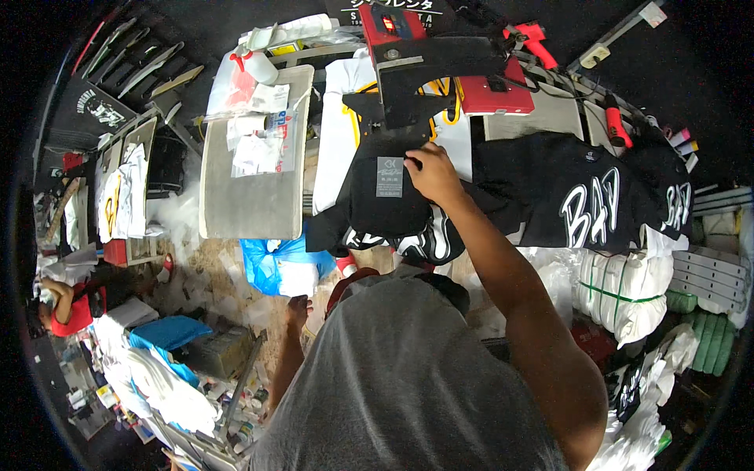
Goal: The person positions black t-shirts onto a heat press, applies a logo transfer by hand, and operates the press to secure the design. The person then removes the shirts and places them onto a stack with others.
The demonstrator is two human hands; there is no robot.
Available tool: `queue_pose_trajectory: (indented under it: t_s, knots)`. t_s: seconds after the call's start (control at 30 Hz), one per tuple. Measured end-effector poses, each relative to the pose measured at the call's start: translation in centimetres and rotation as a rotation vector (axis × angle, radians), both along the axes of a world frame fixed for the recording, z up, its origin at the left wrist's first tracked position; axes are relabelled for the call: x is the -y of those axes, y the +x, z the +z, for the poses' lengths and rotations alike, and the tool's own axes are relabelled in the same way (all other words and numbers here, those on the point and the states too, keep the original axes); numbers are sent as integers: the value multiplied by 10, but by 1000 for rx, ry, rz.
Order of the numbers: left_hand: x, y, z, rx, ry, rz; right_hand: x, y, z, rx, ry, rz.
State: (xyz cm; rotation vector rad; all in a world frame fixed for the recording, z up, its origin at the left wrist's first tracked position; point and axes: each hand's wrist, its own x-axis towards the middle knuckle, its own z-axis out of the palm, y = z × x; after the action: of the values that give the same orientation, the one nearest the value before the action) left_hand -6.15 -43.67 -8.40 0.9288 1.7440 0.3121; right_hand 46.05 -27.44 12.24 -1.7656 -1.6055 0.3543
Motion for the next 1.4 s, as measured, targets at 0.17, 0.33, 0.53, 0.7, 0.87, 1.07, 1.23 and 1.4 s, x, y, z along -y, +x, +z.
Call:
queue_pose_trajectory:
  t_s: [0.17, 0.33, 0.53, 0.7, 0.87, 1.07, 1.23, 1.4]
  knots:
    - [42, 6, -7, -9, 55, 25, -24, 3, -17, 41, -72, 35]
    - [83, 2, -12, 22, -16, 43, -10, -14, -1, 117, 176, 57]
    - [107, 5, -11, -62, -73, 63, 93, -61, 72, -125, -606, 952]
    - [112, 0, -6, -14, -84, 66, 41, 23, 184, -384, 17, 446]
    - [112, -10, -2, -24, -48, -8, -76, 116, 299, 56, 718, 183]
    - [125, -15, -12, -5, -74, 144, -154, 116, 260, -236, 119, 376]
    - [144, -21, -20, -51, -73, -17, -134, 113, 244, -130, 158, 246]
    - [154, -35, -27, -80, -153, -37, -89, 64, 251, 331, 344, -33]
